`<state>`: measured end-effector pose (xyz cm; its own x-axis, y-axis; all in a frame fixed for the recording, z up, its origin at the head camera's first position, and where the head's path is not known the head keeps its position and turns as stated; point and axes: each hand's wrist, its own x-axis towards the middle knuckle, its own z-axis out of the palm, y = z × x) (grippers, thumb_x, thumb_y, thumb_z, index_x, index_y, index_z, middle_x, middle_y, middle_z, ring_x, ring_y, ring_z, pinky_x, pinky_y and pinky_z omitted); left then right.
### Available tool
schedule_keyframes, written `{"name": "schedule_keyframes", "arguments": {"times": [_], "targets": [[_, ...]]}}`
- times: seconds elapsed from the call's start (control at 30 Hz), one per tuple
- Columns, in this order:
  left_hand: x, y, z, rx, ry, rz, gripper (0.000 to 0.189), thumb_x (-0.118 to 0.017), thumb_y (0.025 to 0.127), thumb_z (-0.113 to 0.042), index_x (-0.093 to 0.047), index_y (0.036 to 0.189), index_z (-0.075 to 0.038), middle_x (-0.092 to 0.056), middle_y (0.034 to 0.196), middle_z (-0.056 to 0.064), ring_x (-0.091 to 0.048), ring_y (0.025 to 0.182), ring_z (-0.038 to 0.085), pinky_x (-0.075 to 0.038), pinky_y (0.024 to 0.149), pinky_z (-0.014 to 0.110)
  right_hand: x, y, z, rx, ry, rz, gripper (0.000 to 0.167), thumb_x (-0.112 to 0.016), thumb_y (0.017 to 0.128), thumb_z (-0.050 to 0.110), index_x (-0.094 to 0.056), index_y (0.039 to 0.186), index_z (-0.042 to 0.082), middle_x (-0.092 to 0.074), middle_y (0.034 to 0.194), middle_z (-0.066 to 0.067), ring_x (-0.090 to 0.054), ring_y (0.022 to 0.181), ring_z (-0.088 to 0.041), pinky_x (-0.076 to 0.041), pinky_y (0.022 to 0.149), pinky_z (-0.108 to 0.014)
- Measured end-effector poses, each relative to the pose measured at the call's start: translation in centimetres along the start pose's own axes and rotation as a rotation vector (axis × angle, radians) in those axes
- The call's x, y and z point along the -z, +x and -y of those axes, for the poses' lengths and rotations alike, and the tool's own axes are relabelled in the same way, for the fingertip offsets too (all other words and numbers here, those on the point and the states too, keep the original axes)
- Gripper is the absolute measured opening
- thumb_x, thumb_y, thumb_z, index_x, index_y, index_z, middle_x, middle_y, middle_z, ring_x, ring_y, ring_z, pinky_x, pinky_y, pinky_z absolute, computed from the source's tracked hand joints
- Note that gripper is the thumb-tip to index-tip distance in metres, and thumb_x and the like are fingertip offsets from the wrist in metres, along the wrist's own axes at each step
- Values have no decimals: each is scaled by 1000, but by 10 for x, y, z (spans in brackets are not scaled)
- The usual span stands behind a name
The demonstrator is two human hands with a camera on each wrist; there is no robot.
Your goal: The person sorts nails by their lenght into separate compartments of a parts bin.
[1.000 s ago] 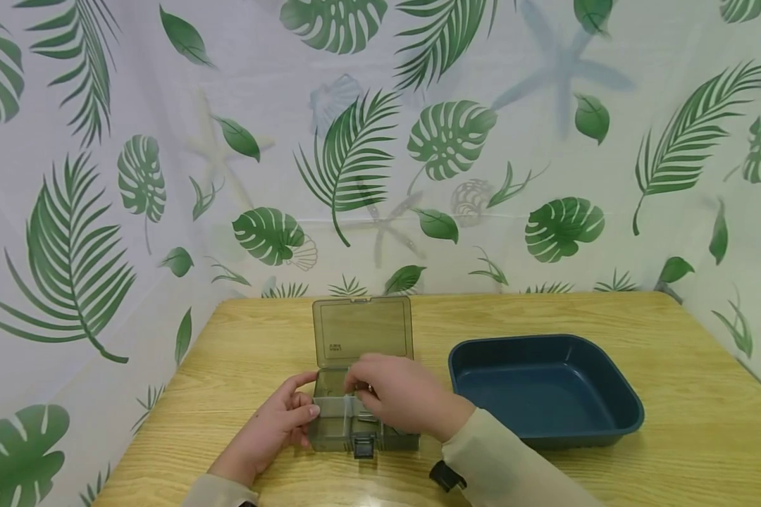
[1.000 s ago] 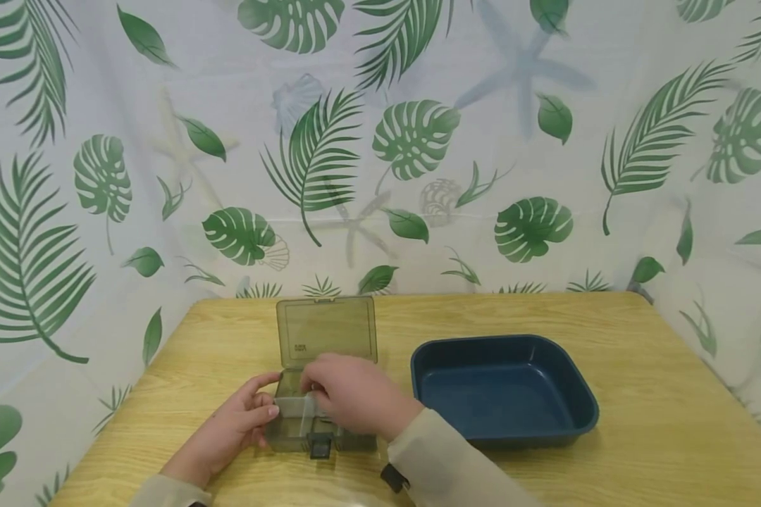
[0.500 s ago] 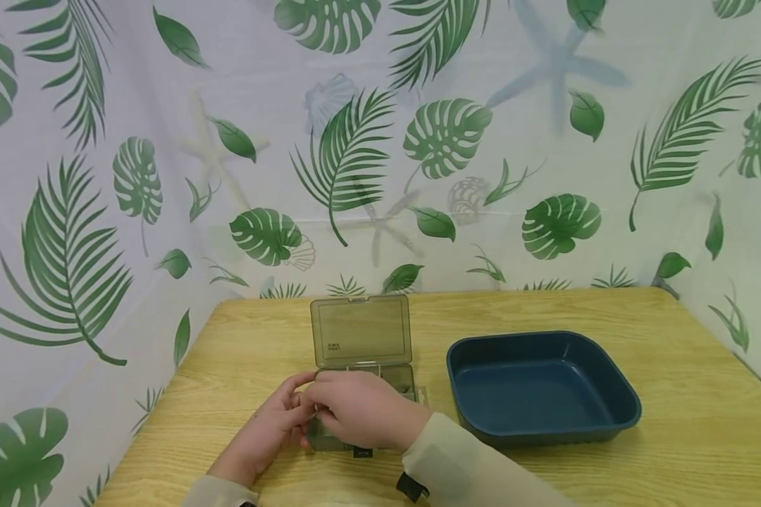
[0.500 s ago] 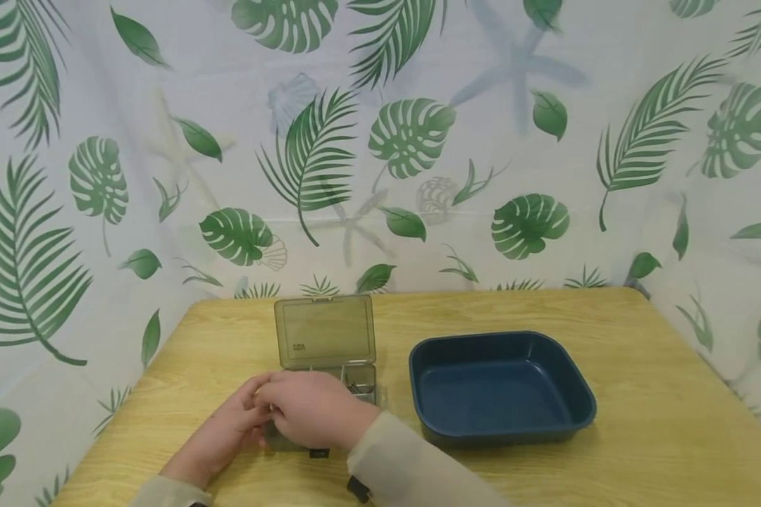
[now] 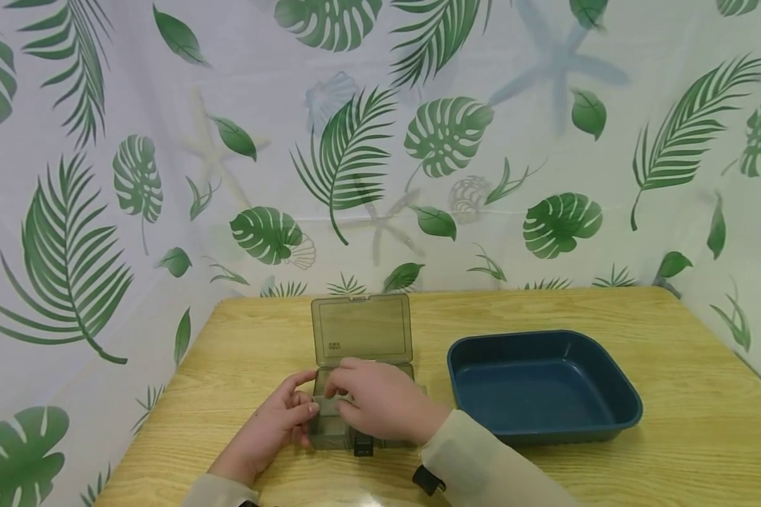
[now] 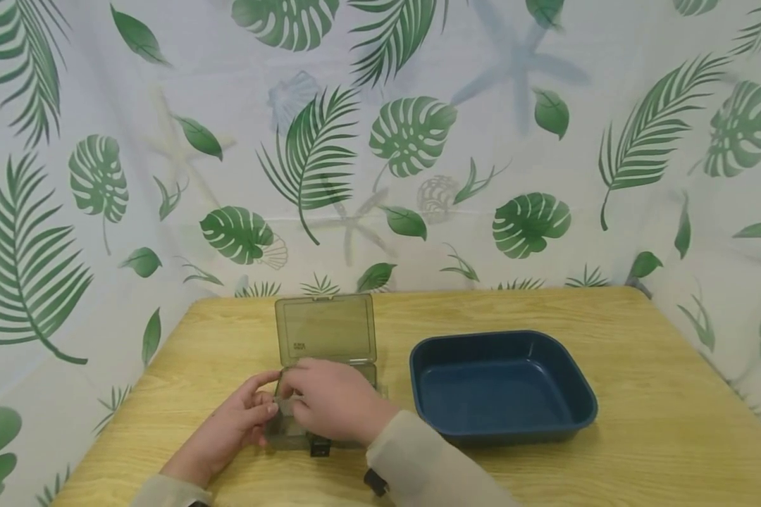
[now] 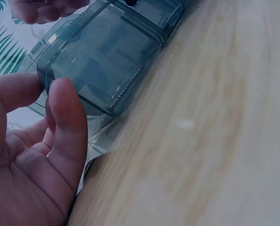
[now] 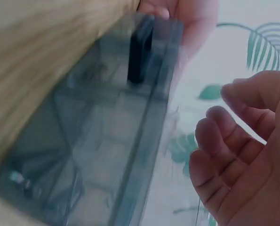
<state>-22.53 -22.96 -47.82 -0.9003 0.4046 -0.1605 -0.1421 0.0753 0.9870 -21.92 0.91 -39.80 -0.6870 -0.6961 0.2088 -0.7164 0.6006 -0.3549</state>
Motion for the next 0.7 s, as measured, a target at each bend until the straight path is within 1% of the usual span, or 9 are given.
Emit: {"name": "schedule_keyframes", "arguments": {"times": [0.1,0.23,0.3,0.4,0.43,0.5,0.57,0.63,0.7], "targets": [[-2,0,-2,1,27,-41,66,-60,103,-16,-24,158,-8,-52,102,9,-51,73,16,-55,62,32,9,-8,-11,-68,13,-29,16,-65,98,18,-70,113,19,-61,108,6,-58,83,-7,-52,70,-26],[-8,1,-10,-19,113,-154,63,-60,102,-13,-29,156,-5,-51,119,17,-56,89,22,-55,67,36,25,-21,-26,-183,54,-66,24,-62,100,20,-66,124,17,-58,121,2,-60,95,-14,-53,77,-33],[-10,0,-16,-31,170,-211,62,-61,102,-15,-32,156,-6,-49,131,19,-57,100,25,-55,71,39,33,-26,-33,-246,92,-80,32,-62,101,22,-62,132,16,-55,129,0,-60,101,-17,-53,78,-35],[-12,1,-27,-40,262,-261,61,-60,103,-20,-33,157,-11,-43,146,17,-57,115,29,-56,83,44,43,-32,-43,-327,143,-101,47,-61,101,26,-51,146,14,-46,143,-6,-58,114,-24,-52,80,-40],[-12,1,-31,-46,285,-264,60,-59,104,-22,-32,157,-12,-41,150,17,-55,121,31,-55,88,46,46,-34,-46,-349,154,-106,52,-61,101,27,-47,150,14,-43,148,-7,-56,120,-25,-52,83,-41],[-11,4,-37,-56,320,-258,61,-57,106,-26,-29,159,-15,-35,156,16,-50,130,33,-51,97,50,50,-37,-53,-386,172,-115,60,-60,101,28,-39,155,13,-36,155,-11,-54,125,-27,-52,88,-45],[-11,7,-45,-59,342,-246,62,-54,107,-30,-25,160,-17,-30,159,15,-45,135,35,-46,103,53,54,-39,-61,-418,195,-118,66,-59,101,28,-32,158,11,-31,159,-12,-50,130,-29,-50,94,-49],[-10,13,-53,-64,353,-239,64,-52,108,-33,-21,161,-16,-28,160,18,-46,134,39,-42,105,57,57,-40,-68,-439,234,-110,70,-57,101,28,-26,161,11,-28,161,-13,-47,135,-32,-46,100,-53],[-8,19,-61,-58,367,-247,65,-49,108,-37,-20,162,-17,-29,159,18,-51,129,41,-40,105,61,60,-40,-74,-453,288,-97,73,-56,101,29,-21,162,10,-26,162,-13,-45,137,-34,-44,103,-56]]}}
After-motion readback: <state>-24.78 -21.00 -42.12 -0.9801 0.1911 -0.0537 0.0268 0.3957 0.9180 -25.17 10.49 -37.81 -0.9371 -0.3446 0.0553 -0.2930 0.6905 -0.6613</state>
